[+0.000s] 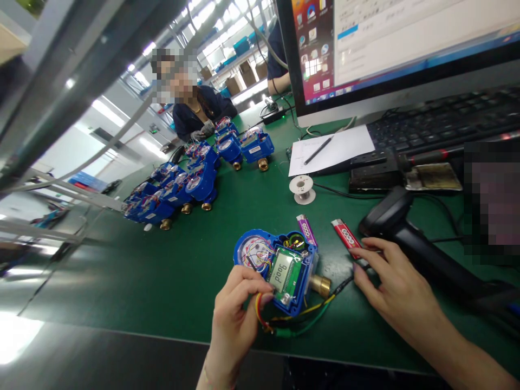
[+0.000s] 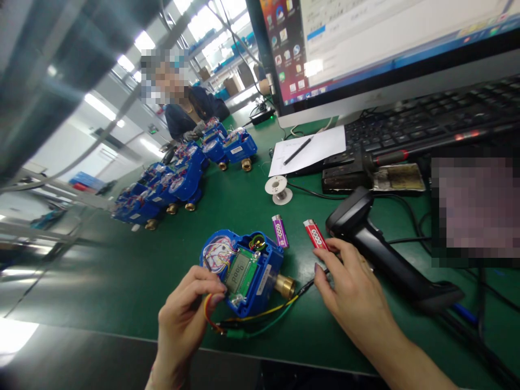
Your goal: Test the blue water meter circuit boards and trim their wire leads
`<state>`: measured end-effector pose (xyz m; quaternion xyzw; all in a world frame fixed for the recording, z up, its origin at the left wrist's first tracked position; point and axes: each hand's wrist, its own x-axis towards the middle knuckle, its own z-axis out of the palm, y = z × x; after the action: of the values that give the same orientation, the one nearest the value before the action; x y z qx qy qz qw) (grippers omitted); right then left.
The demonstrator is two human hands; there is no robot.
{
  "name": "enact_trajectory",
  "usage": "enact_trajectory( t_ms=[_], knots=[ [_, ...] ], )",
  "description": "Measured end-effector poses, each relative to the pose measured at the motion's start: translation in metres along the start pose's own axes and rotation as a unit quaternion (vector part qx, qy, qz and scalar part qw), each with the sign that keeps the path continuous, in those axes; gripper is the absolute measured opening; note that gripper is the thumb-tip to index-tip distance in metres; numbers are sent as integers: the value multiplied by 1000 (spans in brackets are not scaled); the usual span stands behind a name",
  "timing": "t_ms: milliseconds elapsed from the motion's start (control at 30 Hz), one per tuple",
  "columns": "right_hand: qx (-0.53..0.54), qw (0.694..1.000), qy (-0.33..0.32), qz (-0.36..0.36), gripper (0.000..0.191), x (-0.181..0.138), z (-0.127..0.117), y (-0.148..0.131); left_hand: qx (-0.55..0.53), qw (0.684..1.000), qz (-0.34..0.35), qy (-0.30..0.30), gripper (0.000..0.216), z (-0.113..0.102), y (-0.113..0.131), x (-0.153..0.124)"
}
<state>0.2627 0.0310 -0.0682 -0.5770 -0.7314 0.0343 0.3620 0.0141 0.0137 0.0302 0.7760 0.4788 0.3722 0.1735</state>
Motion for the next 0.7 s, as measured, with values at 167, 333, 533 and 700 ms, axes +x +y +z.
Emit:
enact_trajectory(
  t_ms=[167,333,533,700],
  knots=[
    [12,1000,0,14,27,-1,1,0,-10,1000,-13,13,4,2,2,0],
    [11,1000,1,14,25,-1,0,-2,-67,997,-36,-1,6,4,-6,-5],
    [43,998,45,3,22,3,-21,-5,-84,996,-44,3,6,3,-16,-9],
    [-31,986,158,42,19,14,-77,24,-90,994,-65,-3,2,2,-15,-9]
  ],
)
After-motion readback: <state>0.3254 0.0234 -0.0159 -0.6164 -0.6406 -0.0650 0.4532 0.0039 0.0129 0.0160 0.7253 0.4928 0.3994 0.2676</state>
